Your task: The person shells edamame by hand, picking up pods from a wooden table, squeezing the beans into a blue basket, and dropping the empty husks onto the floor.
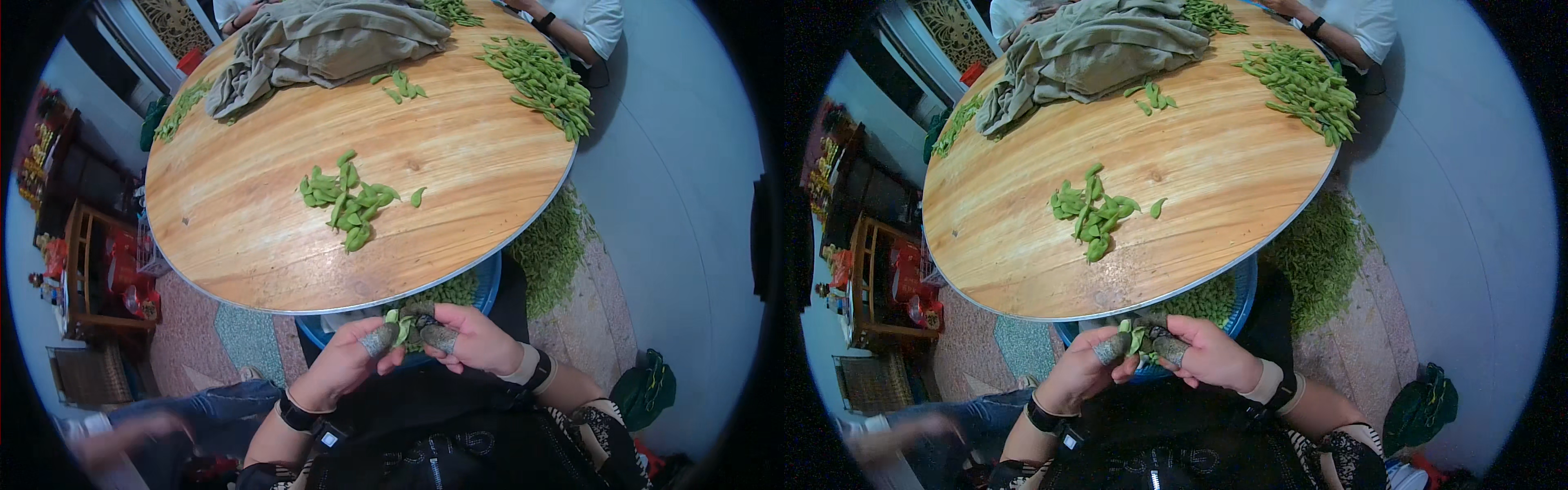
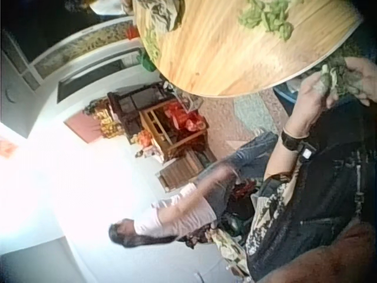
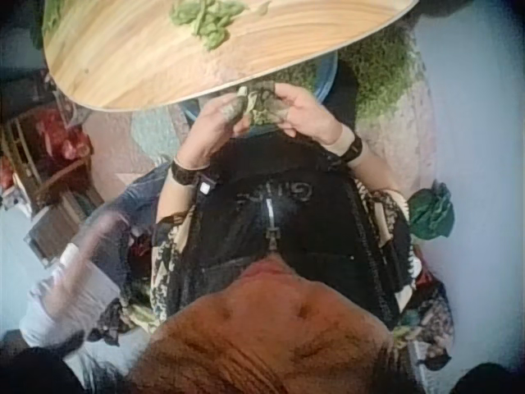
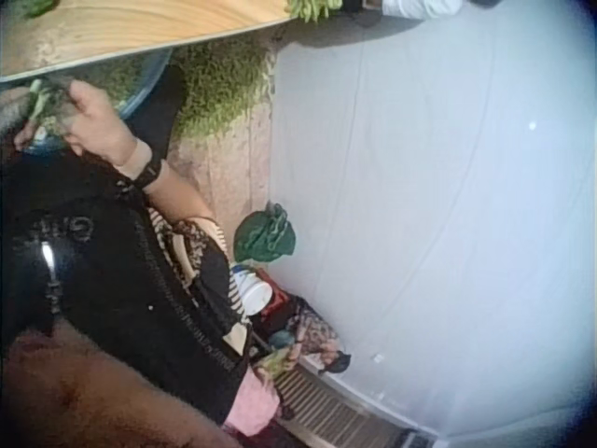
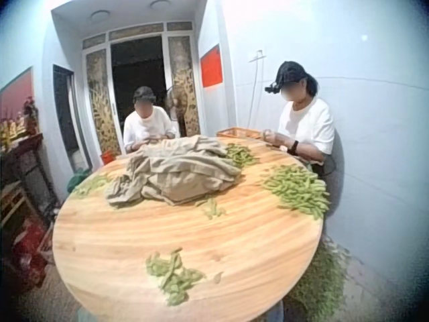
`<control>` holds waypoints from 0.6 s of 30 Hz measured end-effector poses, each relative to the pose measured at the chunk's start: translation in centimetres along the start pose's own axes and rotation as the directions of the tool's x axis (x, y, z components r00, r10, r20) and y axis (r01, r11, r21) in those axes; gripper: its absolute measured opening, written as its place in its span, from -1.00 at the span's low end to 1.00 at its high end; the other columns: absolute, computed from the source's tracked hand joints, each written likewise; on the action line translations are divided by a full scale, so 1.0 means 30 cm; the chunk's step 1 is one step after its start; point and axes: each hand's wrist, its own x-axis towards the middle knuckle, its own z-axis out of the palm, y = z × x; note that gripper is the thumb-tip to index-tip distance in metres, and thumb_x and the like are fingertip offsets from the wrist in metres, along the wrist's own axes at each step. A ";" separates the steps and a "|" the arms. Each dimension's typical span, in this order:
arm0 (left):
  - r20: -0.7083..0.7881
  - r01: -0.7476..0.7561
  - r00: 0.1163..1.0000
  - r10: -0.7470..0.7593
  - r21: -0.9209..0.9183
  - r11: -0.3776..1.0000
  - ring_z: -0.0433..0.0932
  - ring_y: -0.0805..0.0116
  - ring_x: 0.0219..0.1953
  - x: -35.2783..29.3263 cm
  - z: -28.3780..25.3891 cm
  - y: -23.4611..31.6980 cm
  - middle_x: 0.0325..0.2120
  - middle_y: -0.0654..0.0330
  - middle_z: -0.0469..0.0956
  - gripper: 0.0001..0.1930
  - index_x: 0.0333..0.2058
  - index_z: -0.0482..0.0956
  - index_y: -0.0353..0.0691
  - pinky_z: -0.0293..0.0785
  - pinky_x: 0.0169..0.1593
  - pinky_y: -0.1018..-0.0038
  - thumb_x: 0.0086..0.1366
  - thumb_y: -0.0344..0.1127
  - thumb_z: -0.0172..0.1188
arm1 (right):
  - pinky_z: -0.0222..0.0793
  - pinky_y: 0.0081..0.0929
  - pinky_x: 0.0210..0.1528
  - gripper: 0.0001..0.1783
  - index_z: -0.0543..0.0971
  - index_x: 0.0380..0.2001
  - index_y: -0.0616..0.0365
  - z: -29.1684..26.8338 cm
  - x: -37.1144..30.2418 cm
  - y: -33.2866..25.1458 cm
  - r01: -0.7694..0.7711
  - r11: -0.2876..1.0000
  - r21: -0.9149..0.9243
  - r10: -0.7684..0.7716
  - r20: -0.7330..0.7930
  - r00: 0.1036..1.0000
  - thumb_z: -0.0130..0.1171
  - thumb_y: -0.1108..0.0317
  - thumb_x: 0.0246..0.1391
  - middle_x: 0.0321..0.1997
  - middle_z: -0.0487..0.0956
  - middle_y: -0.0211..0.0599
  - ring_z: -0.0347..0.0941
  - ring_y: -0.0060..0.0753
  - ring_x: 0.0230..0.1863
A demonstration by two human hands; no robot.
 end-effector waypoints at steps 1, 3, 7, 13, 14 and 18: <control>-0.055 -0.009 0.998 0.017 0.132 0.991 0.36 0.60 -0.51 -0.005 0.004 -0.003 -0.50 0.33 0.49 -0.76 -0.29 0.50 -0.27 0.30 -0.39 0.65 0.40 -0.24 -0.05 | 0.27 -0.65 -0.65 -0.66 0.44 0.01 0.14 -0.001 0.000 -0.004 -0.043 0.997 0.071 0.041 0.038 0.998 0.02 0.43 0.13 -0.52 0.44 -0.47 0.30 -0.73 -0.62; -0.108 -0.012 0.993 0.041 0.260 0.965 0.37 0.60 -0.51 -0.006 0.016 -0.008 -0.49 0.32 0.50 -0.77 -0.30 0.50 -0.27 0.30 -0.39 0.65 0.39 -0.25 -0.05 | 0.32 -0.53 -0.60 -0.68 0.45 -0.07 0.14 0.019 0.049 0.042 0.290 0.926 -0.243 -0.314 -0.069 0.947 0.10 0.41 0.07 -0.53 0.44 -0.41 0.35 -0.60 -0.60; -0.023 -0.115 0.976 0.218 0.792 0.600 0.55 -0.08 -0.28 0.002 0.045 -0.014 -0.46 -0.11 0.51 -0.82 -0.31 0.43 -0.36 0.44 -0.20 0.27 0.06 -0.56 -0.02 | 0.42 -0.23 -0.42 -0.70 0.43 -0.33 0.15 0.021 0.026 -0.007 0.259 0.401 -0.879 -0.507 0.023 0.862 0.27 0.37 -0.17 -0.53 0.44 -0.19 0.47 -0.13 -0.47; -0.044 -0.082 0.971 0.233 0.860 0.504 0.56 -0.11 -0.29 -0.013 0.043 -0.032 -0.45 -0.13 0.53 -0.84 -0.33 0.42 -0.36 0.46 -0.21 0.27 0.05 -0.56 0.01 | 0.43 -0.21 -0.43 -0.67 0.39 -0.38 0.13 0.015 0.039 0.019 0.160 0.121 -0.980 -0.568 0.064 0.820 0.27 0.40 -0.29 -0.45 0.44 -0.16 0.49 -0.02 -0.40; -0.047 -0.080 0.971 0.233 0.859 0.505 0.56 -0.11 -0.29 -0.020 0.038 -0.029 -0.45 -0.13 0.53 -0.84 -0.33 0.42 -0.36 0.46 -0.21 0.27 0.05 -0.56 0.01 | 0.43 -0.21 -0.43 -0.67 0.39 -0.38 0.13 0.015 0.031 0.015 0.163 0.122 -0.979 -0.567 0.066 0.821 0.27 0.40 -0.29 -0.45 0.44 -0.16 0.49 -0.02 -0.40; -0.239 0.041 0.939 0.248 0.793 0.608 0.52 0.45 -0.47 -0.028 0.010 -0.035 -0.52 0.14 0.56 -0.86 -0.33 0.49 -0.33 0.44 -0.34 0.50 0.16 -0.56 -0.04 | 0.46 -0.22 -0.39 -0.67 0.42 -0.32 0.17 0.009 0.005 0.014 0.132 0.136 -0.982 -0.594 0.026 0.804 0.24 0.43 -0.24 -0.43 0.45 -0.13 0.48 -0.04 -0.41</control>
